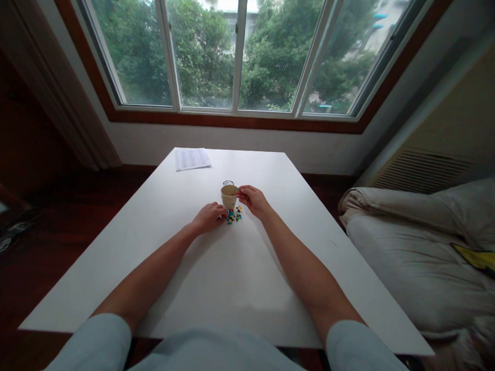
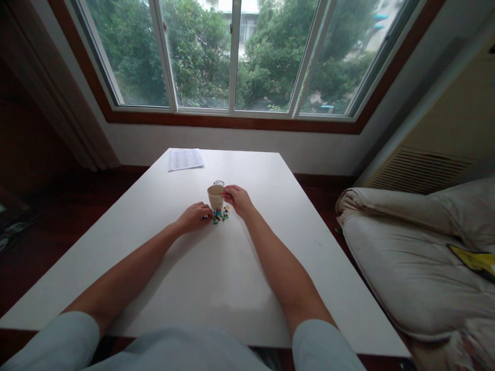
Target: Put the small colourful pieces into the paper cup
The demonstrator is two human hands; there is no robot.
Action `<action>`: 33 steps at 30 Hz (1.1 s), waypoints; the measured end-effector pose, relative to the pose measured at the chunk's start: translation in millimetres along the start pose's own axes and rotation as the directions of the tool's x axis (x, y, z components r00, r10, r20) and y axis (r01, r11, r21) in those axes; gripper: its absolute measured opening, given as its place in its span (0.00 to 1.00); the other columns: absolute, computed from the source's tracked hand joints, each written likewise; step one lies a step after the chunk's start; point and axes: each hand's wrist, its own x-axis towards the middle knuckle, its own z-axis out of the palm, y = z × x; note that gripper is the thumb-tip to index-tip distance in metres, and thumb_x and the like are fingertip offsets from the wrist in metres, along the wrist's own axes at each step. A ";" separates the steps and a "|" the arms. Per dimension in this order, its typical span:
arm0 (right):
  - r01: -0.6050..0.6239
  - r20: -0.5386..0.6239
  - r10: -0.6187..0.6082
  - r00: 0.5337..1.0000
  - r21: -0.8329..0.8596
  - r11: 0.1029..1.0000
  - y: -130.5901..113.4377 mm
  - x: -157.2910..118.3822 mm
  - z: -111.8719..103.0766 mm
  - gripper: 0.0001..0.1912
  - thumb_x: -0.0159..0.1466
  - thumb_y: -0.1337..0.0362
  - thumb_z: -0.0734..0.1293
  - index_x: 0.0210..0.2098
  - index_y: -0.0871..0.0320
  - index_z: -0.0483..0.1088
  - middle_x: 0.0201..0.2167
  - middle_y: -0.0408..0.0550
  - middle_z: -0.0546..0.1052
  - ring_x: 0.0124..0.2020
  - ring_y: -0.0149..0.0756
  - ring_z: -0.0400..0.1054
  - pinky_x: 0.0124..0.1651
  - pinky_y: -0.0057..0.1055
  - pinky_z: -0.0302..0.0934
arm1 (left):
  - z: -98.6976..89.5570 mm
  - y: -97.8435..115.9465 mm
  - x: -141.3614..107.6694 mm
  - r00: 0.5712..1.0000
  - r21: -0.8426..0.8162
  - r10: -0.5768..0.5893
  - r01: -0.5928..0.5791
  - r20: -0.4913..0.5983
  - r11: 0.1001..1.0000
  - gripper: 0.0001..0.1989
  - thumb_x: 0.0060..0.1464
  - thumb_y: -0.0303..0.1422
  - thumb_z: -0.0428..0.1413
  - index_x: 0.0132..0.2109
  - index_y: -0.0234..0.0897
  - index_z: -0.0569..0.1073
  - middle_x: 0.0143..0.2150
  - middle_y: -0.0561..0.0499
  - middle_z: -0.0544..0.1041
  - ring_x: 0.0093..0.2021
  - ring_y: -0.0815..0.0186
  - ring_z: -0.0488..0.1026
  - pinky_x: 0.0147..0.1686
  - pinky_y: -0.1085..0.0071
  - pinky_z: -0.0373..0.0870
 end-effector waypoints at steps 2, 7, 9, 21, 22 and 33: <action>0.003 0.026 -0.003 1.000 0.022 1.000 -2.7 -2.0 2.5 0.05 0.59 0.67 0.70 0.36 0.58 0.74 0.32 0.47 0.81 0.31 0.30 0.75 0.33 0.24 0.71 | -1.7 1.6 0.6 0.999 -0.004 -0.031 0.031 -0.039 1.000 0.10 0.56 0.27 0.56 0.40 0.41 0.81 0.38 0.47 0.80 0.40 0.61 0.72 0.45 0.66 0.66; 0.001 0.062 -0.003 0.998 0.029 1.000 -7.4 -6.1 4.6 0.06 0.61 0.67 0.70 0.39 0.59 0.74 0.35 0.49 0.82 0.33 0.32 0.76 0.35 0.25 0.73 | -7.4 7.7 1.8 0.983 -0.081 -0.134 0.124 -0.128 0.989 0.09 0.56 0.27 0.55 0.39 0.40 0.80 0.35 0.48 0.78 0.36 0.62 0.71 0.40 0.67 0.65; 0.004 0.061 -0.005 0.998 0.021 1.000 -8.6 -6.7 4.1 0.06 0.62 0.67 0.70 0.39 0.59 0.74 0.35 0.49 0.82 0.33 0.31 0.76 0.35 0.25 0.73 | -8.9 8.9 2.4 0.975 -0.130 -0.167 0.149 -0.143 0.980 0.09 0.55 0.27 0.55 0.39 0.40 0.80 0.34 0.49 0.78 0.34 0.63 0.70 0.38 0.68 0.65; 0.014 -0.007 -0.014 1.000 -0.050 0.999 -5.4 -1.2 -7.9 0.07 0.59 0.62 0.72 0.35 0.57 0.73 0.31 0.45 0.80 0.30 0.29 0.74 0.33 0.24 0.69 | -5.6 2.2 1.5 0.926 -0.348 -0.345 0.275 -0.156 0.896 0.07 0.50 0.27 0.57 0.38 0.39 0.78 0.29 0.54 0.77 0.29 0.69 0.70 0.33 0.73 0.64; 0.014 -0.009 -0.015 1.000 -0.048 0.999 -5.0 -0.7 -8.9 0.07 0.58 0.62 0.72 0.35 0.57 0.73 0.31 0.45 0.80 0.29 0.29 0.74 0.33 0.25 0.69 | -4.7 1.1 1.6 0.923 -0.359 -0.349 0.274 -0.163 0.892 0.07 0.50 0.27 0.57 0.37 0.39 0.78 0.29 0.54 0.76 0.29 0.69 0.70 0.33 0.73 0.64; 0.010 -0.041 -0.012 0.999 -0.055 0.998 -2.2 2.0 -15.8 0.07 0.58 0.63 0.72 0.34 0.57 0.73 0.29 0.45 0.79 0.28 0.28 0.71 0.32 0.25 0.68 | 12.5 -14.4 8.7 0.857 -0.747 -0.512 0.307 -0.052 0.590 0.06 0.46 0.32 0.57 0.34 0.36 0.72 0.26 0.56 0.73 0.25 0.71 0.67 0.28 0.75 0.63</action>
